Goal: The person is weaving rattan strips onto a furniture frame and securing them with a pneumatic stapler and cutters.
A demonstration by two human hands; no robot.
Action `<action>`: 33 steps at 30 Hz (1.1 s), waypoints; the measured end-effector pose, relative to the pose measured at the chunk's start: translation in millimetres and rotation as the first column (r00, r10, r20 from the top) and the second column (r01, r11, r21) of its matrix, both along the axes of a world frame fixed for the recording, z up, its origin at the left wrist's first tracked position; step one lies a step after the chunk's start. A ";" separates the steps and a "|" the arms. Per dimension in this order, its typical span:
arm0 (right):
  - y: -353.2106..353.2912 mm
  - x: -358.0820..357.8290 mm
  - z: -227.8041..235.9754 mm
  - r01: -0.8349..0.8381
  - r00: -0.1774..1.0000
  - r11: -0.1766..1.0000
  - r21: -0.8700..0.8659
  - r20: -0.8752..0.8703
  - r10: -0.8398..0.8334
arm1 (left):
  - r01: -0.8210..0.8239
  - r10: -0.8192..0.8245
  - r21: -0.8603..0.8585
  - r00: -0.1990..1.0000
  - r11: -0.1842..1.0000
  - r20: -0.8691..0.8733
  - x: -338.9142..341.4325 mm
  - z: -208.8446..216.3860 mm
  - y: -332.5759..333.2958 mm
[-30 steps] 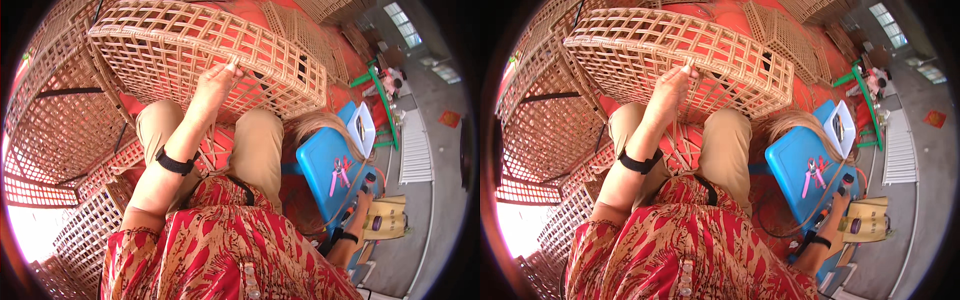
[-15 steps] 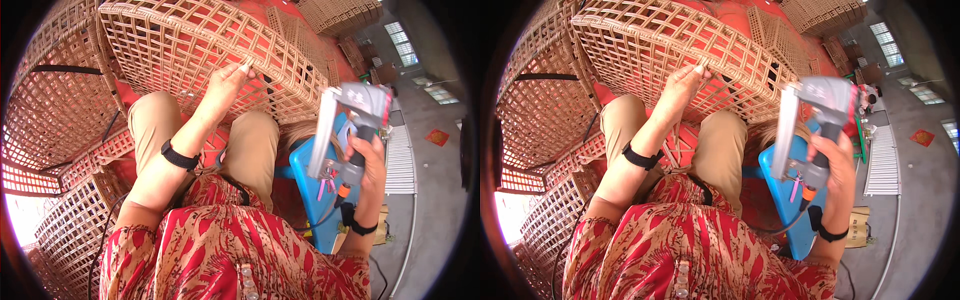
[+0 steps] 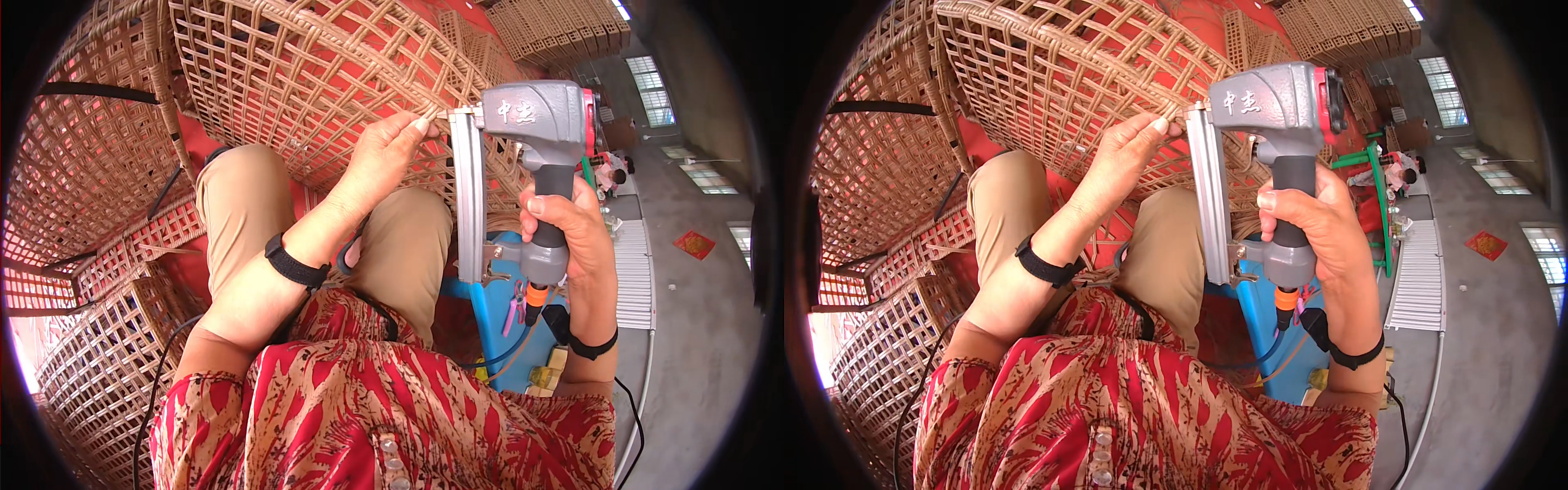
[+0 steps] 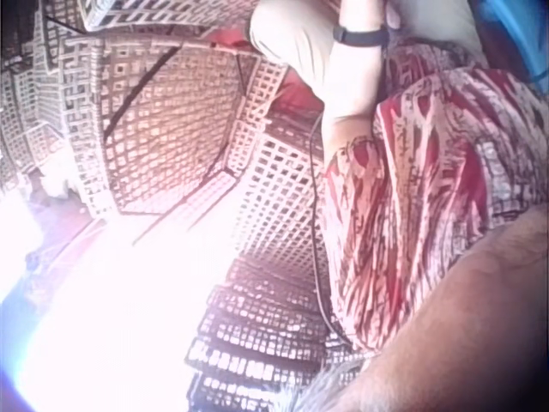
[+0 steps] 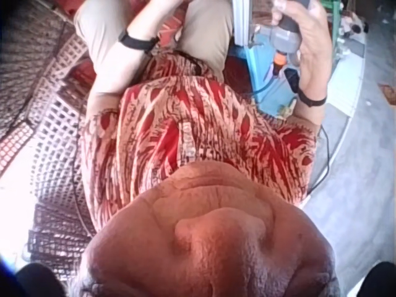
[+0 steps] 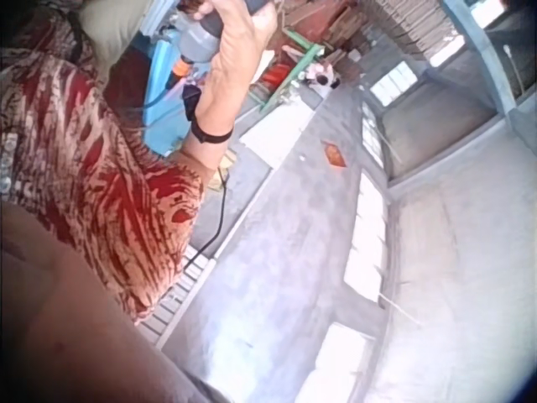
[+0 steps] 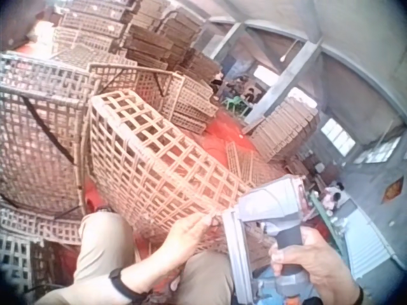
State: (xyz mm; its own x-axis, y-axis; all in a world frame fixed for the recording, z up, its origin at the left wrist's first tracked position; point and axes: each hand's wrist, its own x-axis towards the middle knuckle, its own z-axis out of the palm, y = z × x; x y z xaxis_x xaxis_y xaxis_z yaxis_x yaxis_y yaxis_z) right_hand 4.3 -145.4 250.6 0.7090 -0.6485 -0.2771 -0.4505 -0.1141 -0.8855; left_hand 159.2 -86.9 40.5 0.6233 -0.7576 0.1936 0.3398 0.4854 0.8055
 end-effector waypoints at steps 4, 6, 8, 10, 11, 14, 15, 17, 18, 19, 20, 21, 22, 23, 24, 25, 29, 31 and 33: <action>-3.4 0.2 1.0 0.034 0.999 0.999 -0.001 -0.031 -0.034 | -0.058 0.055 -0.078 0.998 0.995 -0.041 -6.0 5.1 -2.3; -3.2 1.1 1.7 0.039 0.999 0.999 0.003 -0.029 -0.039 | -0.058 0.056 -0.061 0.998 0.996 -0.027 -5.4 5.9 -1.7; -2.7 1.8 2.2 0.060 0.998 0.998 0.010 -0.021 -0.060 | -0.062 0.061 -0.043 0.998 0.997 -0.014 -6.0 3.9 -3.4; -5.7 1.1 3.1 0.071 0.997 0.997 0.015 -0.031 -0.071 | -0.138 0.143 -0.084 0.988 0.987 0.053 -7.1 1.0 -7.5; -6.8 0.3 3.3 0.082 0.996 0.996 0.021 -0.039 -0.081 | -0.137 0.142 -0.084 0.988 0.987 0.052 -7.5 1.1 -7.3; -2.9 1.9 3.0 0.090 0.996 0.996 0.000 -0.023 -0.090 | -0.093 0.093 -0.016 0.994 0.996 0.050 -7.8 1.6 -6.4; -2.1 2.8 2.8 0.091 0.996 0.996 0.000 -0.024 -0.091 | -0.107 0.108 -0.030 0.993 0.994 0.047 -8.2 0.2 -7.9; -1.1 4.3 3.4 0.064 0.995 0.996 -0.066 -0.074 -0.069 | -0.119 0.121 -0.047 0.992 0.992 0.042 -9.0 -0.3 -9.2; -1.5 4.4 3.5 0.065 0.995 0.996 -0.068 -0.075 -0.070 | -0.133 0.136 -0.044 0.988 0.990 0.066 -9.0 -0.4 -9.1; -2.5 4.9 3.2 0.067 0.994 0.995 -0.070 -0.079 -0.072 | -0.148 0.151 -0.041 0.984 0.988 0.090 -8.8 0.3 -8.9; -3.0 4.9 3.1 0.068 0.994 0.995 -0.072 -0.082 -0.074 | -0.147 0.150 -0.042 0.985 0.988 0.089 -9.1 1.4 -8.6; -2.2 4.7 2.9 0.070 0.994 0.995 -0.074 -0.084 -0.076 | -0.150 0.153 -0.038 0.983 0.988 0.098 -9.4 3.1 -8.2; -1.5 4.5 1.4 0.076 0.994 0.994 -0.078 -0.073 -0.082 | -0.155 0.158 -0.034 0.982 0.987 0.107 -9.8 4.1 -7.8; -1.3 4.1 0.3 0.083 0.994 0.993 -0.083 -0.062 -0.089 | -0.155 0.158 -0.036 0.982 0.987 0.106 -10.7 5.3 -6.9; -2.4 3.4 -0.2 0.084 0.994 0.993 -0.085 -0.063 -0.090 | -0.130 0.131 -0.026 0.989 0.991 0.074 -11.9 6.6 -5.9; -3.0 3.2 0.1 0.071 0.994 0.993 -0.096 -0.076 -0.079 | -0.104 0.104 -0.016 0.994 0.994 0.041 -12.6 7.5 -4.8; -5.6 7.3 0.6 0.048 0.996 0.994 -0.097 -0.077 -0.055 | -0.172 0.173 -0.021 0.978 0.985 0.114 -11.0 1.0 -9.1; -7.0 7.9 1.2 0.050 0.995 0.994 -0.099 -0.085 -0.058 | -0.175 0.177 -0.029 0.979 0.984 0.097 -11.5 1.2 -9.9; -8.3 8.8 3.6 0.054 0.994 0.993 -0.104 -0.092 -0.064 | -0.151 0.151 -0.009 0.985 0.988 0.085 -11.4 3.2 -8.6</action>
State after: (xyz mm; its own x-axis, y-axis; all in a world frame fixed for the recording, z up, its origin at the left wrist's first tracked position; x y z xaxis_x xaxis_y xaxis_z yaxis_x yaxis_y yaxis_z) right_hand 13.2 -153.8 254.1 0.6422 -0.7165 -0.2724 -0.5407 -0.1716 -0.8235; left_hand 147.7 -95.5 43.7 0.7118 -0.6553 0.2529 0.1926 0.5284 0.8269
